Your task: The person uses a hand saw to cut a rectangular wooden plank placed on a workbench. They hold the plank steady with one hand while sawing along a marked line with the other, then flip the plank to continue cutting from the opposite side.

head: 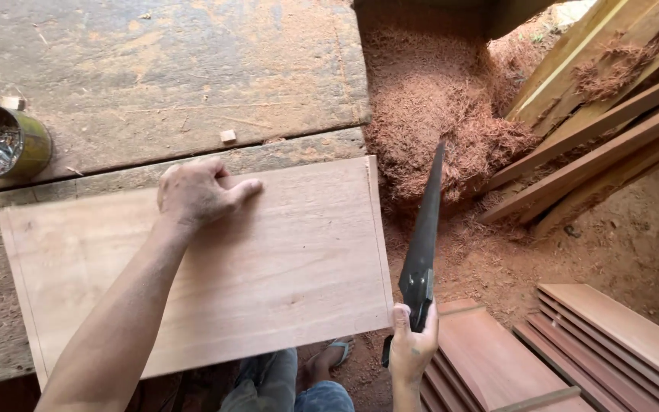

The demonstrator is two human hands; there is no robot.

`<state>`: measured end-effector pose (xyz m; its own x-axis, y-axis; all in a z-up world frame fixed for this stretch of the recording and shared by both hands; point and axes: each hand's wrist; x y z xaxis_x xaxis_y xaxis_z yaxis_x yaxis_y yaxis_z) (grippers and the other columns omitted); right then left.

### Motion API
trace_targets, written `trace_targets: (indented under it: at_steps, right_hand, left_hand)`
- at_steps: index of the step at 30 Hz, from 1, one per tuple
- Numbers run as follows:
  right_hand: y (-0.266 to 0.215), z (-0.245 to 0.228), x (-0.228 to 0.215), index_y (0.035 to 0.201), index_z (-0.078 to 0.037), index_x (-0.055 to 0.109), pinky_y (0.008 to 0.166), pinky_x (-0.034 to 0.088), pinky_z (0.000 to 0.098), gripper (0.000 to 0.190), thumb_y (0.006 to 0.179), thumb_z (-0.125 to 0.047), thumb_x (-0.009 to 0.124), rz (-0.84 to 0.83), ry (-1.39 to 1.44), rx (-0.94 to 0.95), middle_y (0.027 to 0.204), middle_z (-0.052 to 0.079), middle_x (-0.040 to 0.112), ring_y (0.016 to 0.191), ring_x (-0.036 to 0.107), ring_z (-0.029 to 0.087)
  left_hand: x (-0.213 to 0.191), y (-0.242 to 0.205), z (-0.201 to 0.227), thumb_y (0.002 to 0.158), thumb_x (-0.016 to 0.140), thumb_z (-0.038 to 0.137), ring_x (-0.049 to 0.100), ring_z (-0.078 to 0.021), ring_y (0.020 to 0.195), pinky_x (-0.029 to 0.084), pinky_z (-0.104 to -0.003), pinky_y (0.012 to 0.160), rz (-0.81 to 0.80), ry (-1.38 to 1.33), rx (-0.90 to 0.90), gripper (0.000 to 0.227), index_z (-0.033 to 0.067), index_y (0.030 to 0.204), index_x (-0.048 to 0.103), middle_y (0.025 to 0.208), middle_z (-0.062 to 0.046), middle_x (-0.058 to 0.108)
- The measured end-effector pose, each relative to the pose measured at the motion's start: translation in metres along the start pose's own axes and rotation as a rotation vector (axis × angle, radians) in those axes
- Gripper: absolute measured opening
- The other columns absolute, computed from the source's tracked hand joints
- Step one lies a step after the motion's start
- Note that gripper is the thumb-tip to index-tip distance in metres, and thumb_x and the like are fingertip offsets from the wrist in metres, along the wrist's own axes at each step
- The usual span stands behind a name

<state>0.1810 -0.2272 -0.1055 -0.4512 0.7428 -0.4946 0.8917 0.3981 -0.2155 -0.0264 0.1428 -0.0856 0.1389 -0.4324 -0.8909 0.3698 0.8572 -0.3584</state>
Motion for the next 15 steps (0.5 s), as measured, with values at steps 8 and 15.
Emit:
trace_targets:
  at_steps: [8, 15]
  right_hand:
    - [-0.006, -0.002, 0.027, 0.143, 0.004, 0.054, 0.091, 0.054, 0.0308, 0.045, 0.105, -0.018, 0.057, -0.036, 0.011, -0.028, 0.123, 0.014, 0.069, 0.108, 0.066, 0.019]
    - [-0.001, 0.009, 0.016, 0.141, 0.006, 0.051, 0.095, 0.052, 0.0348, 0.046, 0.101, -0.013, 0.059, -0.012, -0.053, -0.179, 0.123, 0.015, 0.066, 0.11, 0.064, 0.022]
  left_hand:
    - [-0.007, 0.021, 0.002, 0.07, 0.076, 0.079, 0.065, -0.0178, 0.064, 0.051, -0.043, 0.08, 0.048, -0.07, 0.05, 0.06, 0.0195, 0.073, 0.071, 0.065, -0.003, 0.069]
    - [-0.002, 0.011, 0.009, 0.069, 0.078, 0.076, 0.066, -0.02, 0.067, 0.051, -0.042, 0.08, 0.061, -0.11, 0.068, 0.059, 0.0182, 0.073, 0.073, 0.068, -0.003, 0.069]
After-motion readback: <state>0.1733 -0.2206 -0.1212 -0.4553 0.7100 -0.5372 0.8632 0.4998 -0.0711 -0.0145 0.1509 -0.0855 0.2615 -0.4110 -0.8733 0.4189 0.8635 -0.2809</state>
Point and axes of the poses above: each hand's wrist, its own y-axis towards the middle knuckle, its own x-axis out of the palm, z = x × y
